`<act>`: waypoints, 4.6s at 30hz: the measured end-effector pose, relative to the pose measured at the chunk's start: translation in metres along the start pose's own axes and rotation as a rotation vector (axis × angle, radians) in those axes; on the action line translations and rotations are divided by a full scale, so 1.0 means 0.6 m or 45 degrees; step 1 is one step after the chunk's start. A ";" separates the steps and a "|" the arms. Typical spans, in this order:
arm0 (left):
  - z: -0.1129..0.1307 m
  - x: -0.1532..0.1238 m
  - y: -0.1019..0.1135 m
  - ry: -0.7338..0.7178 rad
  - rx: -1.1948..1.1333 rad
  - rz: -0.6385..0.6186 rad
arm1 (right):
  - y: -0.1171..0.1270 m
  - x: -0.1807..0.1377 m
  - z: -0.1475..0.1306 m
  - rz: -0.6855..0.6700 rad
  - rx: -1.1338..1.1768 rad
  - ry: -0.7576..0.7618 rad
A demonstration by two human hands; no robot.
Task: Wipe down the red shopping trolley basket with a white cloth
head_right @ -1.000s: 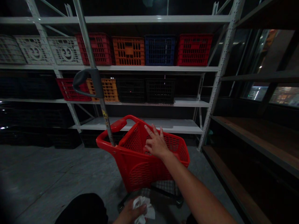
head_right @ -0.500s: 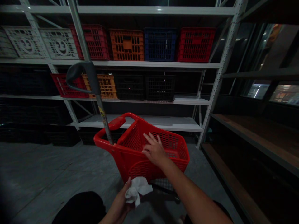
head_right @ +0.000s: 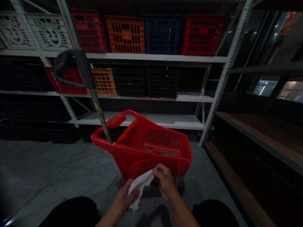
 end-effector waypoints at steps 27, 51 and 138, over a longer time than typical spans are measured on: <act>-0.018 -0.002 0.050 0.206 -0.410 0.349 | 0.059 -0.030 -0.006 0.011 -0.176 -0.140; 0.011 -0.036 -0.058 0.334 -0.530 -0.262 | -0.094 -0.090 -0.067 -0.369 -1.493 0.649; 0.321 0.138 0.158 -0.995 1.827 0.613 | -0.176 0.164 -0.100 -0.036 -2.011 0.910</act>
Point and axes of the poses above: each hand's wrist, its own x-axis towards the middle knuckle, its own y-axis out of the back of the hand, z = x × y, the point moved 10 cm from there along x, towards the middle knuckle, and after that the axes turned 10 degrees about -x, right-handed, at the moved point
